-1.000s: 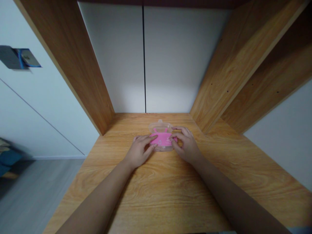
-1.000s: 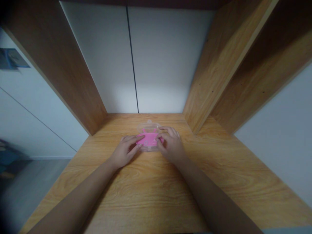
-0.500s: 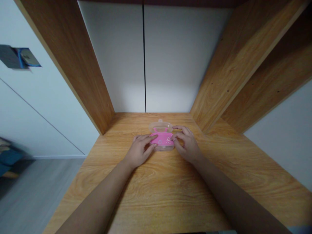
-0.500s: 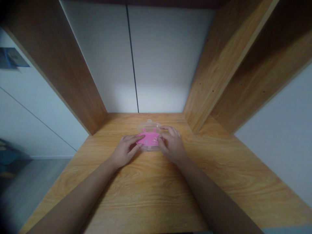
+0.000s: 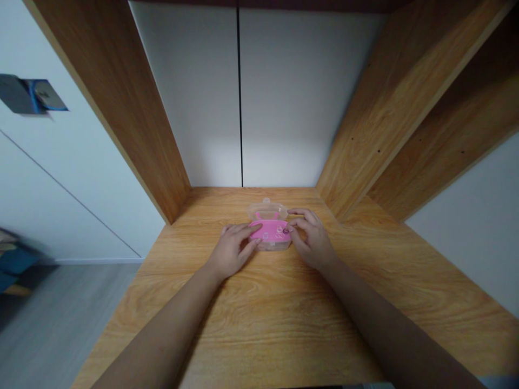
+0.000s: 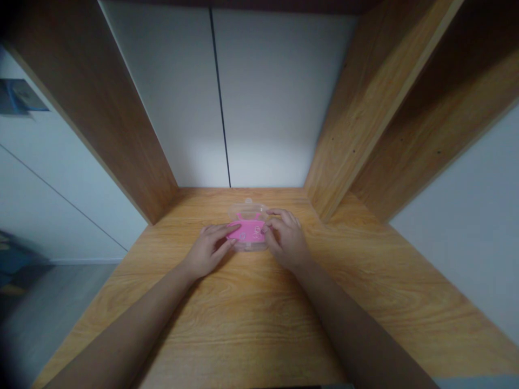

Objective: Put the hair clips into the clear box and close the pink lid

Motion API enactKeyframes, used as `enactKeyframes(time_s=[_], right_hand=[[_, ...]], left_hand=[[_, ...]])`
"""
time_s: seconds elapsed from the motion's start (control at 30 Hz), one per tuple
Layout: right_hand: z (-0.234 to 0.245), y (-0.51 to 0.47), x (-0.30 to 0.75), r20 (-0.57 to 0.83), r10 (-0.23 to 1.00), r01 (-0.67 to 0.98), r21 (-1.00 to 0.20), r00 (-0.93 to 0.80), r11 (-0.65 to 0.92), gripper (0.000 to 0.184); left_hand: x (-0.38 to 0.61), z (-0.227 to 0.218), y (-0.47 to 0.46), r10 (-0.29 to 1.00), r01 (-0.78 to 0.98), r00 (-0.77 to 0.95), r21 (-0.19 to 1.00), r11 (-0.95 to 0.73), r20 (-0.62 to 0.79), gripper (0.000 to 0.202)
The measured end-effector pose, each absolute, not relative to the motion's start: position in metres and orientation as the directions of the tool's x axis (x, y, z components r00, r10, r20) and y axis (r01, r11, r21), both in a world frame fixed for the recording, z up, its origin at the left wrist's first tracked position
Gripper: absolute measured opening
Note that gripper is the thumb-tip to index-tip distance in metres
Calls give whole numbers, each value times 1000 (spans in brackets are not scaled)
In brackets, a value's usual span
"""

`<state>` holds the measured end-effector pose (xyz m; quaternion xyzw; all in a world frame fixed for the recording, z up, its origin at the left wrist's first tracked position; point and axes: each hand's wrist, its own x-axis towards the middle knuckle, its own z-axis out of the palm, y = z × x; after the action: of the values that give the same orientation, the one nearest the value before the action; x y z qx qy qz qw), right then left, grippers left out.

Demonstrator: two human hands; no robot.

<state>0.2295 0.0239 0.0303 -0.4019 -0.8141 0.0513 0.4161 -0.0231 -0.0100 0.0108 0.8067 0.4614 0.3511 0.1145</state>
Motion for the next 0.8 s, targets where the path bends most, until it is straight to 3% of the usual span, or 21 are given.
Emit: enactKeyframes(time_s=[0.37,0.5,0.63,0.8], right_hand=[[29,27,231,612,723,612,-448,-322,652,20],[20,32,230,538,829,562,-643,-151,520,21],[2,42,229,307,948,374,-872,-83,315,44],[-6,48,226,275,954,171,-941,-118,292,54]], left_hand=[[-23,12,-10,821,656,328,513,-554,467,37],[-24,12,-11,826,657,330,518,-548,456,37],[-24,10,-11,827,651,326,526,-547,457,46],[-24,6,-10,843,663,265,546,-512,468,73]])
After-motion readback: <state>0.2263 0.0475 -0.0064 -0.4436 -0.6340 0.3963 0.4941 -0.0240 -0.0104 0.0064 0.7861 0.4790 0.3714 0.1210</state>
